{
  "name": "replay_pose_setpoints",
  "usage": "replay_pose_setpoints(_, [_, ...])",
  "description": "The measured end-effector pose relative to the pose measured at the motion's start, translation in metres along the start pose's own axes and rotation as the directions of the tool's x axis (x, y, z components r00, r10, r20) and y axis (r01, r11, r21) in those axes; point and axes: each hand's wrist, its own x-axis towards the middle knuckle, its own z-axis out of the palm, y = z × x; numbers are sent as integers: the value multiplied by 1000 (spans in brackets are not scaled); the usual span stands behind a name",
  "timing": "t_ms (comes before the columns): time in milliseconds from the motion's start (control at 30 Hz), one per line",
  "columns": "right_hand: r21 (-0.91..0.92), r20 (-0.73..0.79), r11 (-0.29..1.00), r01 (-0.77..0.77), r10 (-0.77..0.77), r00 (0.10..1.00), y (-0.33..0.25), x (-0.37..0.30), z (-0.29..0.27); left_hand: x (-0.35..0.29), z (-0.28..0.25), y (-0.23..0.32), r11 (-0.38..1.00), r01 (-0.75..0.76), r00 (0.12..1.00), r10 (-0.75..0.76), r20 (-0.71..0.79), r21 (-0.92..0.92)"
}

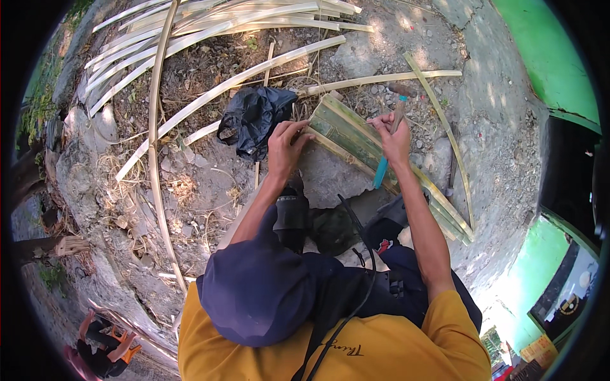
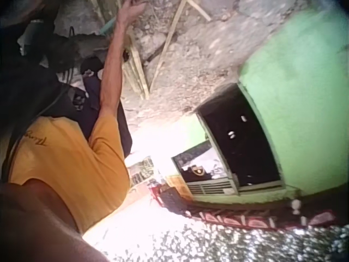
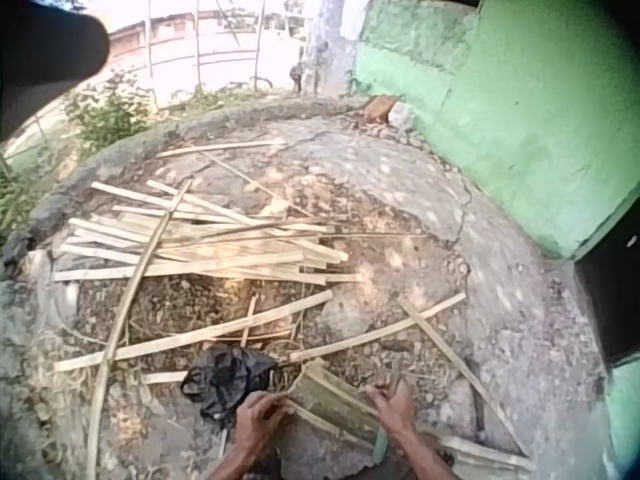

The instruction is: The person joins bamboo slats to a wooden frame using a hammer and small nails by hand, positioning the slats and driving nails through them into the frame.

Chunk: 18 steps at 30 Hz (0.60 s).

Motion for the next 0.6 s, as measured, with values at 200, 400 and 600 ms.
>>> replay_pose_setpoints(200, [-36,75,998,50,-48,996,-16,-4,22,1,-7,-7,986,-158,986,155,66,56])
replay_pose_setpoints(400, [-107,107,990,96,-85,991,-25,-16,45,2,-6,9,994,94,995,-92,33,-61])
replay_pose_setpoints(600, [-249,191,952,176,-130,973,-34,-29,63,-7,-3,-4,999,8,1000,-8,-8,-43])
